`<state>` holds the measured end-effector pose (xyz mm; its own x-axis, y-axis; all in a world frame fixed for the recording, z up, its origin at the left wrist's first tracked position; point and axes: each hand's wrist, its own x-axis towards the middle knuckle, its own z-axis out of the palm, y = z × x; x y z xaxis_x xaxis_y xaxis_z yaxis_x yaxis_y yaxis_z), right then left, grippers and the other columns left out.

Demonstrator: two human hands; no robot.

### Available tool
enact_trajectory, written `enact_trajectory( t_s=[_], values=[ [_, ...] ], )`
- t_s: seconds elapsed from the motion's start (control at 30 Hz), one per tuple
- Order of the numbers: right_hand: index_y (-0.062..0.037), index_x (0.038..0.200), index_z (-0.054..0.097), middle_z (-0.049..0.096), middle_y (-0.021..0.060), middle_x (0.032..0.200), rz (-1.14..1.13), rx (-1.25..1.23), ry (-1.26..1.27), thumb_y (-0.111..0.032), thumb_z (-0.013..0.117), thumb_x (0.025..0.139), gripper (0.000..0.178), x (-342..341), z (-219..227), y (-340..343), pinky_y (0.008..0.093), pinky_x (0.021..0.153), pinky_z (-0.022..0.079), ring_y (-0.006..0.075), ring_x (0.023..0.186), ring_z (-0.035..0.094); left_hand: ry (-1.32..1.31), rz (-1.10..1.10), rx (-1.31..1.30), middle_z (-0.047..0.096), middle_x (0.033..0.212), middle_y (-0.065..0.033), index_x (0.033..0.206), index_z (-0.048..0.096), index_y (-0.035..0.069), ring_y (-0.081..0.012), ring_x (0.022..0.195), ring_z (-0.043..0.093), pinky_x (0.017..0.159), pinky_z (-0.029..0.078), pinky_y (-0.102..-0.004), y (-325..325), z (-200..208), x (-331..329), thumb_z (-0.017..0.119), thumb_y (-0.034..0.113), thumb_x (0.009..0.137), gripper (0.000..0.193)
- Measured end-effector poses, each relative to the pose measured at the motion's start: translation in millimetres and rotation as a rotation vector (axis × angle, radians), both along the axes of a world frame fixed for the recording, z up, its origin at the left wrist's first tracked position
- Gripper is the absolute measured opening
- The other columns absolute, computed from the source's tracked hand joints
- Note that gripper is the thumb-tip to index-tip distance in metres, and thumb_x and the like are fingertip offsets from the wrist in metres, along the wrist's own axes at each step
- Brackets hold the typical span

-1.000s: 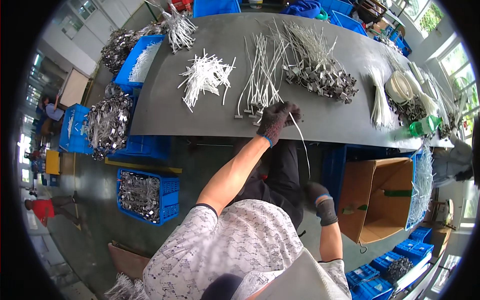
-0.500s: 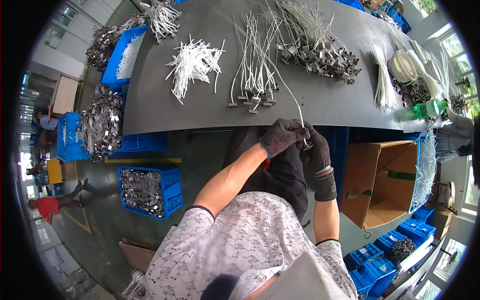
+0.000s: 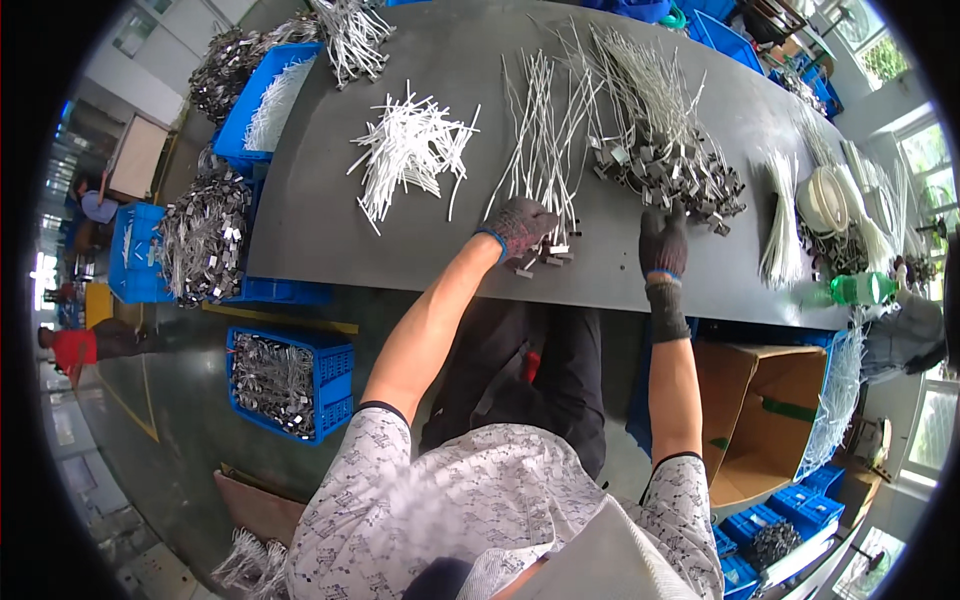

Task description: Manually organizing and bundling wires with connectors at a workstation.

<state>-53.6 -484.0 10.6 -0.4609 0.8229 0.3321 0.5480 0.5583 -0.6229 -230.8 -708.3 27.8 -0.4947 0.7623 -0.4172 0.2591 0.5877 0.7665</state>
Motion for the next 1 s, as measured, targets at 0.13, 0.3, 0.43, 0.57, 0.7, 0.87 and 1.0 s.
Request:
enact_trajectory(
  t_s=[0.13, 0.3, 0.43, 0.57, 0.7, 0.87, 1.0],
  values=[
    [-0.0089, 0.134, 0.06, 0.072, 0.0244, 0.108, -0.093, 0.0, -0.091, -0.038, 0.067, 0.088, 0.055, -56, 8, 37, 0.0515, 0.095, 0.051, 0.0444, 0.104, 0.067, 0.356, 0.381, 0.078, 0.071, 0.092, -0.0196, 0.096, 0.072, 0.009, -0.0391, 0.09, 0.07, 0.08, 0.054, -0.0486, -29, -27, -18, 0.06, 0.036, 0.091, 0.03],
    [-0.0034, 0.126, 0.066, 0.072, 0.0203, 0.118, -0.051, -0.211, -0.125, -0.033, 0.068, 0.082, 0.053, -42, 3, 60, 0.0465, 0.096, 0.052, 0.041, 0.109, 0.068, 0.643, 0.6, -0.277, 0.071, 0.105, -0.0195, 0.106, 0.069, 0.009, -0.0415, 0.101, 0.069, 0.085, 0.055, -0.0535, -83, -61, -38, 0.064, 0.037, 0.091, 0.032],
    [0.0003, 0.124, 0.064, 0.072, 0.0171, 0.1, -0.096, -0.394, 0.247, -0.02, 0.068, 0.085, 0.044, -3, -19, 65, 0.0406, 0.071, 0.057, 0.0301, 0.081, 0.071, 0.705, 0.542, -0.431, 0.071, 0.109, -0.0205, 0.109, 0.068, 0.007, -0.0423, 0.104, 0.069, 0.087, 0.056, -0.0543, -98, -90, -47, 0.064, 0.035, 0.091, 0.034],
    [0.0017, 0.12, 0.062, 0.065, 0.01, 0.083, -0.085, -0.994, 0.775, -0.006, 0.07, 0.087, 0.035, 13, -32, 71, 0.0299, 0.048, 0.049, 0.0187, 0.061, 0.064, 0.552, 0.446, -0.456, 0.07, 0.112, -0.0249, 0.109, 0.068, 0.005, -0.0425, 0.107, 0.068, 0.088, 0.056, -0.0548, -95, -112, -65, 0.063, 0.035, 0.091, 0.035],
    [-0.001, 0.112, 0.065, 0.064, 0.0082, 0.078, -0.096, -0.818, 0.58, -0.007, 0.072, 0.086, 0.027, 20, -45, 81, 0.0307, 0.047, 0.049, 0.0188, 0.057, 0.062, 0.456, 0.422, -0.373, 0.072, 0.105, -0.0254, 0.105, 0.067, 0.001, -0.0392, 0.1, 0.071, 0.082, 0.058, -0.0514, -103, -118, -73, 0.064, 0.03, 0.09, 0.032],
    [-0.0044, 0.103, 0.064, 0.064, 0.0099, 0.079, 0.202, -0.78, 0.528, -0.012, 0.069, 0.089, 0.017, 77, -81, 106, 0.0312, 0.048, 0.049, 0.0187, 0.065, 0.064, -0.368, 0.924, 0.148, 0.069, 0.072, -0.0079, 0.085, 0.066, 0.006, -0.0185, 0.062, 0.068, 0.055, 0.053, -0.031, -138, -111, -29, 0.073, 0.02, 0.086, 0.015],
    [-0.0075, 0.126, 0.062, 0.069, 0.0132, 0.094, 0.164, -0.833, 0.257, -0.017, 0.063, 0.092, 0.035, 113, -105, 97, 0.0405, 0.067, 0.057, 0.0301, 0.083, 0.07, -0.561, 0.925, 0.35, 0.067, 0.078, -0.0073, 0.092, 0.064, 0.004, -0.0136, 0.062, 0.065, 0.052, 0.051, -0.0275, -162, -94, 1, 0.072, 0.012, 0.086, 0.013]
  ],
)
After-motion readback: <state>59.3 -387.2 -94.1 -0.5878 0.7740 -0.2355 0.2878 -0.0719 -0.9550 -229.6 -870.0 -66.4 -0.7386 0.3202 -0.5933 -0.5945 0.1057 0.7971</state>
